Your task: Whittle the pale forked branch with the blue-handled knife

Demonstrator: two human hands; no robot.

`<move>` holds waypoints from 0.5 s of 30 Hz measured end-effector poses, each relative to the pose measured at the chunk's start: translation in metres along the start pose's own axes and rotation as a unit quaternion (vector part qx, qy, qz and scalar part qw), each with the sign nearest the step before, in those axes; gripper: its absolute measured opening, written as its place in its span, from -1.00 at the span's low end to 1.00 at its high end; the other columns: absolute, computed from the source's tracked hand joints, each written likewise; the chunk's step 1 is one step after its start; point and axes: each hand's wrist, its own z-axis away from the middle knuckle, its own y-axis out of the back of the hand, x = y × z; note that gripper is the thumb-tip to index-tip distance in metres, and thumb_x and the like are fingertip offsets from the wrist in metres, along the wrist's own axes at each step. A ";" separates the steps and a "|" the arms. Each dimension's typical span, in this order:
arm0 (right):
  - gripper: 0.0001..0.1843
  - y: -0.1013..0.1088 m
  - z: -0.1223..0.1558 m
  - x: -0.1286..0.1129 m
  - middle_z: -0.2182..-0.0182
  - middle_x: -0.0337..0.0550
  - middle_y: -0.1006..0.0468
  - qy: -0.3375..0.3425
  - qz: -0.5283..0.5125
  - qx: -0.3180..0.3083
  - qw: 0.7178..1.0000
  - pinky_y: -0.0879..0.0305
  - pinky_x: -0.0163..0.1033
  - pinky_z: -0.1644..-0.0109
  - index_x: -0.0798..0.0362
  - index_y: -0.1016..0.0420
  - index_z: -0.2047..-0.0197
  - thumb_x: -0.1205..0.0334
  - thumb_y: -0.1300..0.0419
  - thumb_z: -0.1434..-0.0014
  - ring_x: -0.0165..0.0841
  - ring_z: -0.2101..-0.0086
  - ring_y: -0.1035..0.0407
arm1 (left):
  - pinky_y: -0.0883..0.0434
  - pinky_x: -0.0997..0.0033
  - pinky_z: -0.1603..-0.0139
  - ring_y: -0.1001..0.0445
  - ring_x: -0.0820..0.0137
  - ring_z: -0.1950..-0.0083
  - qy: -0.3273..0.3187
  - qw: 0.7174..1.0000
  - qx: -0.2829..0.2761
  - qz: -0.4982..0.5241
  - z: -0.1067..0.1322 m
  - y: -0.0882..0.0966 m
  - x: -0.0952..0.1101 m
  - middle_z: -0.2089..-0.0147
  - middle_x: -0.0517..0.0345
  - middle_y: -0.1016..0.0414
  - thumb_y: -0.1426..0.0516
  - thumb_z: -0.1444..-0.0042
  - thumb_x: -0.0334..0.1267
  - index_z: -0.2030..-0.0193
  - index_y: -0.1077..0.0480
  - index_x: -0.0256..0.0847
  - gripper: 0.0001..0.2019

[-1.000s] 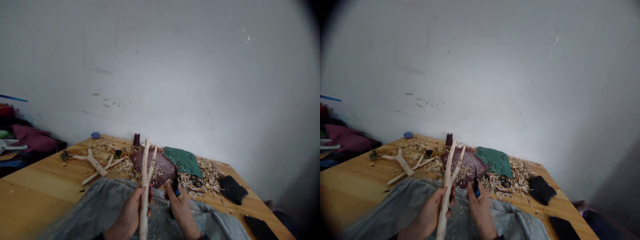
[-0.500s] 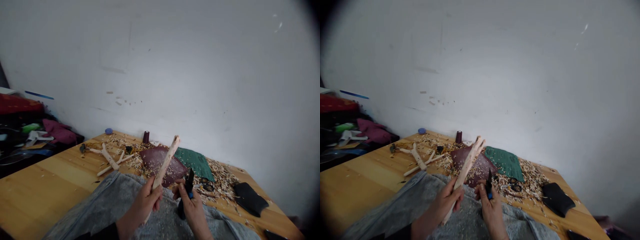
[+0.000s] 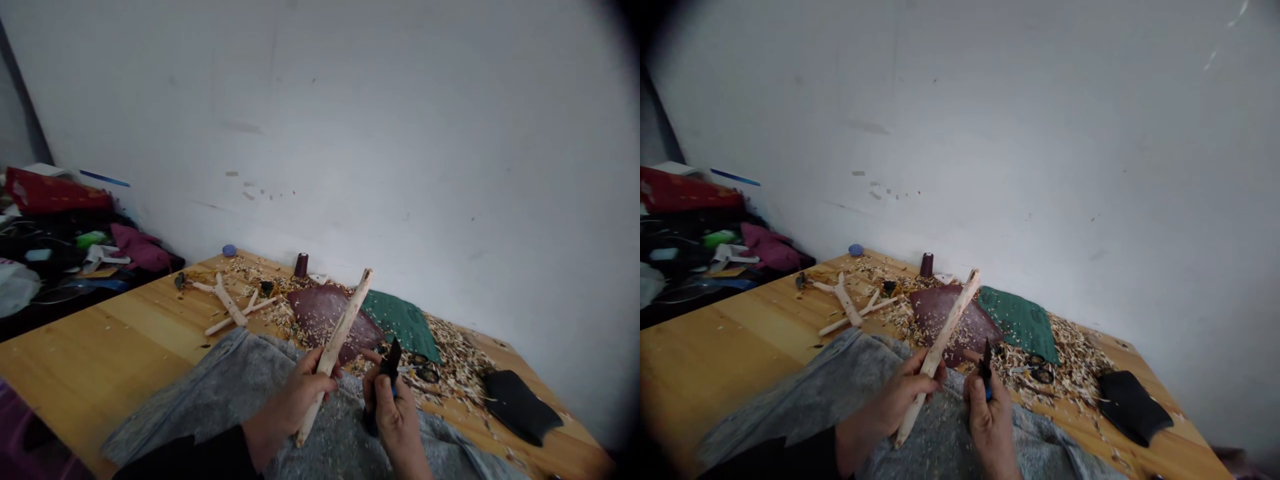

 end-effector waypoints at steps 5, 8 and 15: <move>-0.43 0.002 -0.001 0.001 0.64 -0.31 -0.30 -0.029 -0.024 -0.046 0.998 -0.18 -0.30 0.46 0.06 -0.45 0.31 -0.24 0.12 -0.25 -0.40 0.59 -0.20 | -0.29 0.50 0.39 -0.41 0.42 0.31 0.017 1.000 -0.020 0.005 0.005 -0.005 0.006 0.29 0.18 -0.45 -0.11 0.20 -0.43 0.11 -0.39 -0.19 -0.59; -0.44 0.000 -0.001 -0.005 0.64 -0.27 -0.32 -0.025 -0.004 -0.073 0.997 -0.19 -0.29 0.44 0.01 -0.33 0.55 -0.25 0.08 -0.23 -0.40 0.58 -0.22 | -0.24 0.53 0.53 -0.43 0.44 0.40 0.022 0.999 -0.036 0.013 0.005 -0.007 0.005 0.27 0.21 -0.42 -0.11 0.17 -0.40 0.14 -0.36 -0.17 -0.64; -0.46 -0.008 0.003 -0.014 0.62 -0.24 -0.39 -0.019 0.021 -0.068 0.997 -0.24 -0.26 0.46 0.01 -0.51 0.30 -0.29 0.00 -0.16 -0.32 0.56 -0.28 | -0.15 0.57 0.66 -0.20 0.59 0.65 -0.011 0.999 -0.049 -0.005 0.005 -0.003 -0.002 0.50 0.36 -0.29 -0.08 0.07 -0.39 0.14 -0.33 -0.21 -0.71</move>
